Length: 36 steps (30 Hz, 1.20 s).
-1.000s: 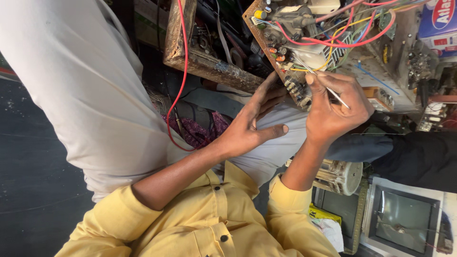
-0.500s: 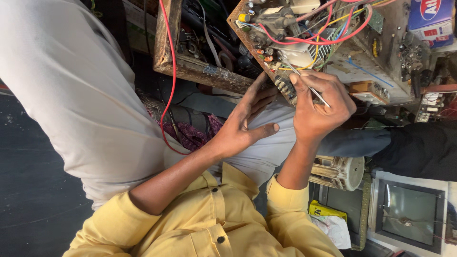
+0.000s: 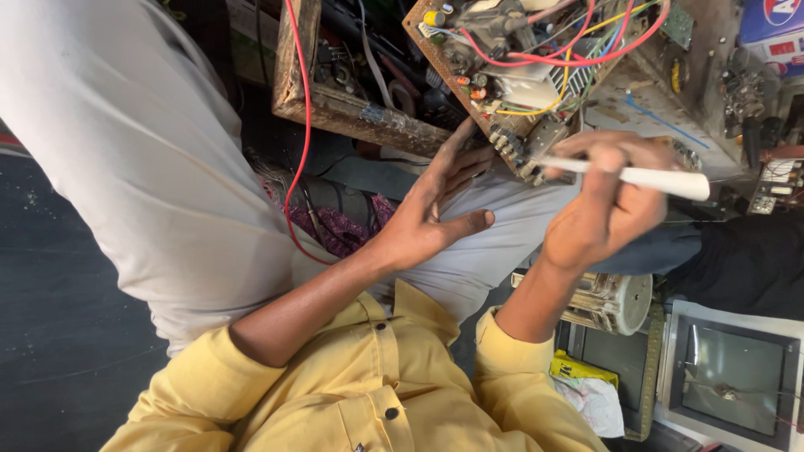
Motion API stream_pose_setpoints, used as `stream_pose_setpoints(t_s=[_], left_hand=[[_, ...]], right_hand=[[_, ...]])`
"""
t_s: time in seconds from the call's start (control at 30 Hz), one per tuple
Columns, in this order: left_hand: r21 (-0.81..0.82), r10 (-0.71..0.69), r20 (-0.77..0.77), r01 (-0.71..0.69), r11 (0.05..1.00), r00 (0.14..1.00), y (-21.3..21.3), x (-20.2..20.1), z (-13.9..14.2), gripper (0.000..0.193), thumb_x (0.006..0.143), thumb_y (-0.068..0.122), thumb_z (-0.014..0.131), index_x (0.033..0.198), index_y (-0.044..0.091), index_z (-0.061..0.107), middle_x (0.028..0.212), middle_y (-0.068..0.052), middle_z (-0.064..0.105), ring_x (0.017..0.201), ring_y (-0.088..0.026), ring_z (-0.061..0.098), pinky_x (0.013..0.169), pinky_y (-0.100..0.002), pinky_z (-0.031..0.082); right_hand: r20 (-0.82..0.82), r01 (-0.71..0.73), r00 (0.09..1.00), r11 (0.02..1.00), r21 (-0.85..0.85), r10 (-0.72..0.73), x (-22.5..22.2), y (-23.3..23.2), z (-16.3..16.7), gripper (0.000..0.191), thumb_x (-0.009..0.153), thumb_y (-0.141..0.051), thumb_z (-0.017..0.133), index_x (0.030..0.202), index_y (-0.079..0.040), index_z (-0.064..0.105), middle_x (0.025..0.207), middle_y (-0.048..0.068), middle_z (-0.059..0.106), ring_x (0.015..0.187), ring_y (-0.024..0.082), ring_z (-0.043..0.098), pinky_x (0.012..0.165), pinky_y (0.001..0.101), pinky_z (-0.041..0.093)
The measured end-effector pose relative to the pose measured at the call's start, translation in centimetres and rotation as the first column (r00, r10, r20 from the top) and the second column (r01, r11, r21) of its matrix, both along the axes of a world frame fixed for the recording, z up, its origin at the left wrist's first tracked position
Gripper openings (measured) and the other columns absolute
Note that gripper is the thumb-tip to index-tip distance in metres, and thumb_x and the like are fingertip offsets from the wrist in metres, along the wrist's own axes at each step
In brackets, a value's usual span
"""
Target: The person sits on the floor repairing an electronic circuit board, using a thin metal hand tool to work on components and wires on the board. They handle small components, reposition the board, and at one point lift a green circuit board out of the wooden enclosure before continuing to work on the parts.
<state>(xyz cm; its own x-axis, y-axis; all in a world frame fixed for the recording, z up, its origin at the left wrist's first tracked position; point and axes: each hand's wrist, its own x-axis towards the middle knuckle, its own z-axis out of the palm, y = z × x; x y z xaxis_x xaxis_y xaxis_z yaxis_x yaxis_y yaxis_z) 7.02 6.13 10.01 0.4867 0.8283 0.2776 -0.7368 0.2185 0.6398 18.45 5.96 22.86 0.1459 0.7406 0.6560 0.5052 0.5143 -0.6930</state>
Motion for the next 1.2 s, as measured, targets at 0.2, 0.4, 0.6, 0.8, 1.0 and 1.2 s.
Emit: stream_pose_setpoints(t_s=[0.2,0.4,0.6,0.8,1.0,1.2], left_hand=[[0.014,0.021,0.018,-0.021,1.0,1.0,0.0,0.1,0.0,0.107,0.09,-0.002,0.076,0.169,0.009,0.005,0.165,-0.02,0.038,0.156,-0.028,0.037,0.133,-0.043,0.027],[0.035,0.032,0.078,-0.035,0.999,0.996,0.1,0.3,-0.4,0.103,0.092,-0.008,0.071,0.171,0.006,0.005,0.172,-0.018,0.032,0.162,-0.025,0.032,0.137,-0.04,0.024],[0.049,0.036,0.072,-0.04,0.998,0.997,-0.1,0.6,-0.8,0.11,0.083,-0.014,0.067,0.17,0.006,0.003,0.175,-0.018,0.024,0.165,-0.026,0.024,0.137,-0.04,0.02],[0.035,0.029,0.091,-0.032,0.999,0.995,-0.1,0.8,-1.1,0.109,0.083,-0.015,0.066,0.17,0.006,0.004,0.176,-0.018,0.022,0.166,-0.026,0.023,0.138,-0.04,0.019],[0.035,0.026,0.115,-0.03,0.999,0.993,0.0,1.0,-1.2,0.107,0.082,-0.016,0.06,0.17,0.006,0.004,0.177,-0.017,0.019,0.166,-0.025,0.02,0.139,-0.04,0.017],[0.02,0.002,0.174,-0.006,1.0,0.985,-0.1,0.9,-1.5,0.102,0.083,-0.015,0.054,0.171,0.006,0.005,0.178,-0.016,0.017,0.168,-0.024,0.018,0.14,-0.039,0.016]], right_hand=[[0.562,0.31,0.802,0.945,-0.104,-0.201,0.0,1.0,-1.7,0.015,0.106,-0.007,0.07,0.111,0.006,0.074,0.074,0.006,0.054,0.068,0.011,0.046,0.064,0.028,0.04],[0.608,0.38,0.733,0.925,0.006,-0.305,-0.1,2.6,-4.2,0.01,0.105,-0.006,0.078,0.109,0.002,0.074,0.078,0.006,0.066,0.065,0.01,0.055,0.063,0.0289,0.046],[0.615,0.405,0.708,0.913,0.048,-0.346,-0.7,3.1,-4.7,0.007,0.101,-0.004,0.08,0.103,0.0,0.074,0.072,0.006,0.063,0.061,0.014,0.053,0.062,0.0324,0.044],[0.604,0.463,0.689,0.884,0.059,-0.401,-1.2,3.4,-5.0,0.006,0.097,-0.004,0.08,0.098,0.0,0.075,0.066,0.006,0.059,0.057,0.014,0.046,0.06,0.0327,0.041],[0.573,0.45,0.714,0.891,0.063,-0.402,-1.3,3.6,-5.2,0.006,0.098,-0.003,0.079,0.1,0.001,0.075,0.071,0.005,0.064,0.059,0.011,0.049,0.059,0.0311,0.042],[0.54,0.469,0.72,0.879,0.083,-0.436,-1.4,3.9,-5.8,0.007,0.097,-0.003,0.08,0.097,0.002,0.075,0.064,0.003,0.055,0.059,0.009,0.045,0.056,0.03,0.04]])
